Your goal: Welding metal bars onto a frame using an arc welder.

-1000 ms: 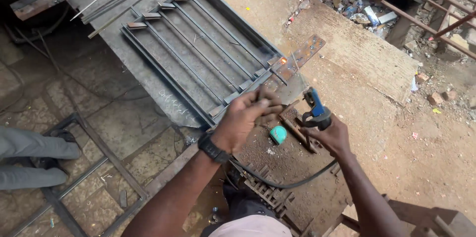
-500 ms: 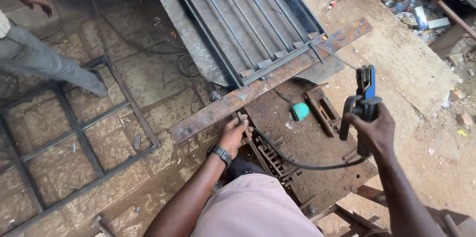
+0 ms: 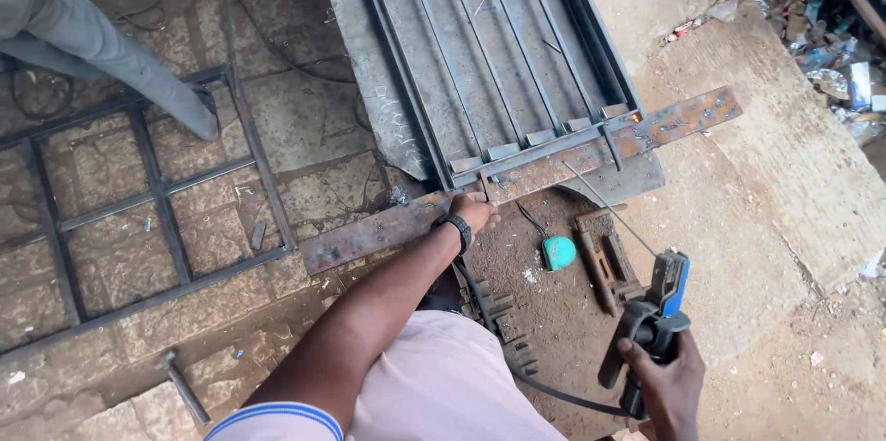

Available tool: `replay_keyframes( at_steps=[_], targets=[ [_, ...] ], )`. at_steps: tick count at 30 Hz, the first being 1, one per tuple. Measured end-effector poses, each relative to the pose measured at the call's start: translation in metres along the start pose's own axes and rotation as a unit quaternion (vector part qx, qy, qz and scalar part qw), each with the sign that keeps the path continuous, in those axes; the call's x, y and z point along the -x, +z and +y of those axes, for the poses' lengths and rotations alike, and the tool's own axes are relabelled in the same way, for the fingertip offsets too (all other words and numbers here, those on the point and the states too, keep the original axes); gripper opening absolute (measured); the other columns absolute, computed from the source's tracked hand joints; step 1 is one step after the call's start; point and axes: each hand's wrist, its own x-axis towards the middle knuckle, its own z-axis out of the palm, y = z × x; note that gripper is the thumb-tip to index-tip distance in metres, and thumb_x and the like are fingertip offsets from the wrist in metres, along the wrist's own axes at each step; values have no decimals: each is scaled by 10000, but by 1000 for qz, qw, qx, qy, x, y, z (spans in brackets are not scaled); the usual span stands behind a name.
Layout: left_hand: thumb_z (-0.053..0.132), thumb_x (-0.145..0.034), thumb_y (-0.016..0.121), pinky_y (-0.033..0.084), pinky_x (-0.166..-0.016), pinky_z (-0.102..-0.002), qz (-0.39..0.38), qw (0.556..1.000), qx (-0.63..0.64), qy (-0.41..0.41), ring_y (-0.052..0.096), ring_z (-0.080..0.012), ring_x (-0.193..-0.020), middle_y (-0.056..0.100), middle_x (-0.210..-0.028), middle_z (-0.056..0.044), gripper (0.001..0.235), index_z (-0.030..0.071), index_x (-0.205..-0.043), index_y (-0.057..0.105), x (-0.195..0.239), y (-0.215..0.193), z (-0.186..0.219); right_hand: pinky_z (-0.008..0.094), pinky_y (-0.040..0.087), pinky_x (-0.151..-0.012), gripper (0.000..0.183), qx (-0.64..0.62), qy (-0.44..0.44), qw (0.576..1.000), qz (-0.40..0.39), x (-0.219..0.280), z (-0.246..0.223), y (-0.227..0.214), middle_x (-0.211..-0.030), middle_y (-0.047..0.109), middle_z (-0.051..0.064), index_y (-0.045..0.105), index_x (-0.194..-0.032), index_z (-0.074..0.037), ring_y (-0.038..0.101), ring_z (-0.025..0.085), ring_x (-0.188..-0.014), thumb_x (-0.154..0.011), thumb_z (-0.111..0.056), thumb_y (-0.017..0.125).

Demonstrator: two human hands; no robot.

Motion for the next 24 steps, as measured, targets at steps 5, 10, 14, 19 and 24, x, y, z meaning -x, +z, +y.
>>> replay_keyframes(
  at_steps=[5, 10, 14, 19, 24],
  targets=[
    [54, -935, 685, 576, -573, -255, 29, 999, -9, -43, 736, -154, -724, 758, -919, -78, 134, 34, -1065, 712, 2, 10, 14, 368, 581, -848, 685, 23, 49, 998, -27, -13, -3, 8, -936, 743, 145, 631, -1250, -3, 732, 242, -876, -640, -206, 867],
    [59, -953, 693, 595, -562, -212, 54, 997, -44, -22, 755, -153, -747, 765, -934, -100, 185, -32, -1113, 705, 14, 23, 25, 385, 585, -868, 676, 47, 10, 997, -66, -31, 18, 10, -978, 763, 174, 636, -1242, 43, 743, 251, -893, -659, -209, 868],
    [74, -955, 682, 576, -552, -223, 56, 997, -51, -16, 745, -149, -740, 760, -934, -105, 199, -45, -1108, 723, 18, 29, 29, 384, 587, -883, 712, 12, 26, 995, -92, -42, 11, 14, -1002, 762, 172, 607, -1267, 40, 750, 245, -901, -642, -195, 853],
    [84, -963, 674, 592, -580, -244, 74, 996, -45, -15, 748, -162, -738, 761, -930, -114, 206, -49, -1115, 713, 20, 28, 26, 385, 547, -894, 722, 29, -5, 992, -124, -51, -4, 22, -1014, 761, 159, 623, -1276, 14, 727, 272, -920, -642, -235, 863],
    [92, -960, 669, 598, -588, -247, 100, 994, -46, -22, 750, -162, -727, 765, -926, -110, 205, -49, -1097, 726, 26, 29, 32, 389, 539, -929, 638, 49, -17, 988, -145, -65, 7, 34, -1019, 765, 161, 678, -1182, 19, 723, 268, -956, -651, -270, 879]
  ],
)
